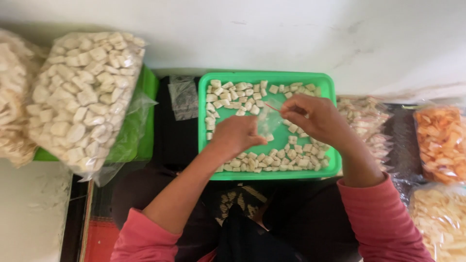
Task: The person sits on the floor and packs small white food cubes from a green tray into small clear plastic bags. They open each bag, fill it with the cubes, and place the filled bags aside.
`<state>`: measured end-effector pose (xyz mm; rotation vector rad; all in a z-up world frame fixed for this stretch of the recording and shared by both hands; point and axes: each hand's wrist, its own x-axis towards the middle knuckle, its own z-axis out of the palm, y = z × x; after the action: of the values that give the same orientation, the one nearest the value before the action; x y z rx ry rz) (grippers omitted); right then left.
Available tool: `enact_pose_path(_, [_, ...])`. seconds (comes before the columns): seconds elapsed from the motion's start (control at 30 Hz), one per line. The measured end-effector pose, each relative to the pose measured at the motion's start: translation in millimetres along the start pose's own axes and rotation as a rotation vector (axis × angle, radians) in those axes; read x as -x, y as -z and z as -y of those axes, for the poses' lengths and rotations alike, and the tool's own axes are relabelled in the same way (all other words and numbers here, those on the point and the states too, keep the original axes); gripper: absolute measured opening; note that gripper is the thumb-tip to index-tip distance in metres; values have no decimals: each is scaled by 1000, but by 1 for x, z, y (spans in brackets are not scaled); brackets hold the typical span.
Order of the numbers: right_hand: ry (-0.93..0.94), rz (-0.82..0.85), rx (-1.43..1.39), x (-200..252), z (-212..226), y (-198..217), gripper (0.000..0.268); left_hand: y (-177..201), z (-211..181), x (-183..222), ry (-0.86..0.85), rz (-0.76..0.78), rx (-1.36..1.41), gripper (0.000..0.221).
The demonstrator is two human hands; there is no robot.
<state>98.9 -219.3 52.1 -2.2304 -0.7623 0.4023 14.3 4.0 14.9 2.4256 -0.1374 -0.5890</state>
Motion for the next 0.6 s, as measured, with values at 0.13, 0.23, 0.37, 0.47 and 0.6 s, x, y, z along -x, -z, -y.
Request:
enact_pose_path(0.13, [79, 102, 128, -2, 2, -8, 14, -14, 8, -1, 15, 17, 46, 73])
enact_pose_path(0.23, [54, 268, 331, -1, -7, -20, 12, -3, 4, 10, -131, -107, 162, 71])
enact_pose_path(0.37, [-2, 270, 298, -3, 3, -25, 15, -11, 6, 8, -234, -188, 196, 37])
enact_pose_path(0.47, [6, 249, 305, -5, 8, -26, 14, -24, 16, -3, -239, -215, 159, 28])
enact_pose_path(0.6, [41, 216, 282, -6, -8, -31, 15, -39, 27, -14, -271, -260, 41, 10])
